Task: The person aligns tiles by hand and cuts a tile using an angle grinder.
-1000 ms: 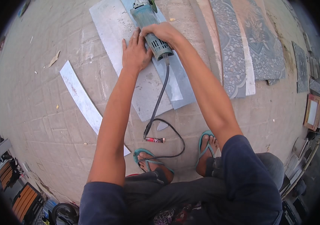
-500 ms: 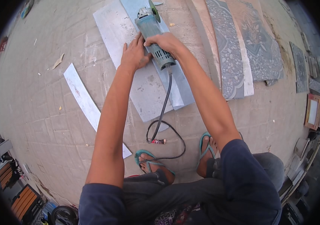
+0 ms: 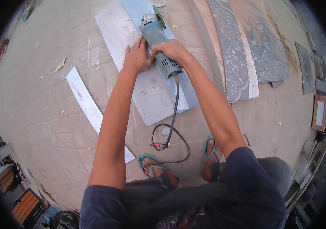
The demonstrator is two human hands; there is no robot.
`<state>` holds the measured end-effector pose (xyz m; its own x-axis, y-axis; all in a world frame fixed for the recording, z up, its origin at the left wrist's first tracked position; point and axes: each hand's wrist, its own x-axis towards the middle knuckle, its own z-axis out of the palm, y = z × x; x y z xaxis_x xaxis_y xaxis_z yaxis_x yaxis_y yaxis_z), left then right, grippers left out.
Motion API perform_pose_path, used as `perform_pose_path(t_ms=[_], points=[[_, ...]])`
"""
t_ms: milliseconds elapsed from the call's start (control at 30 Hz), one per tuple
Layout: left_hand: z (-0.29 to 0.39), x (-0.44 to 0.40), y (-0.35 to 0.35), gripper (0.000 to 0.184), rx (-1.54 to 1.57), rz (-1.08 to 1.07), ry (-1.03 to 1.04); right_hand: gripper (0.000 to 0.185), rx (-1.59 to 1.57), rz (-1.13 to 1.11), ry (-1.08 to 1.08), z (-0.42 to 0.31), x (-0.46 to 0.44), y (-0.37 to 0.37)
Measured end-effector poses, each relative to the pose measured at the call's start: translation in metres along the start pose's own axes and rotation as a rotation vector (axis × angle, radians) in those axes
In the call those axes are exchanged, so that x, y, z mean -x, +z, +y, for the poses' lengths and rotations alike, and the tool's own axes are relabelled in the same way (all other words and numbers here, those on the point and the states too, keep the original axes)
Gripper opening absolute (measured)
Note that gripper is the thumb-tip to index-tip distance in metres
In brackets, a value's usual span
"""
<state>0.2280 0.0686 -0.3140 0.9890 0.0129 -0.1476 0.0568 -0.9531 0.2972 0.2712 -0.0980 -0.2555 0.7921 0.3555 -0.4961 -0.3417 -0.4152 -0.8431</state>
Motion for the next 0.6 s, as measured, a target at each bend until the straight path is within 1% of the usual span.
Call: perform_pose_path(t_ms=[100, 267, 400, 467, 600], points=[[0.002, 0.002, -0.004, 0.092, -0.001, -0.006, 0.0, 0.05, -0.016, -0.009, 0.022, 0.003, -0.016, 0.002], [0.006, 0.004, -0.009, 0.097, -0.023, -0.013, 0.001, 0.046, -0.01, 0.004, -0.01, -0.004, -0.047, 0.002], [0.006, 0.004, -0.014, 0.1, 0.016, -0.057, -0.024, 0.045, -0.045, -0.022, -0.045, -0.01, -0.081, 0.004], [0.008, 0.004, -0.017, 0.101, 0.014, -0.083, -0.028, 0.044, -0.092, -0.035, -0.066, -0.02, -0.086, 0.004], [0.007, 0.005, -0.019, 0.104, 0.053, -0.061, -0.009, 0.046, -0.074, -0.078, -0.038, -0.04, -0.098, 0.001]])
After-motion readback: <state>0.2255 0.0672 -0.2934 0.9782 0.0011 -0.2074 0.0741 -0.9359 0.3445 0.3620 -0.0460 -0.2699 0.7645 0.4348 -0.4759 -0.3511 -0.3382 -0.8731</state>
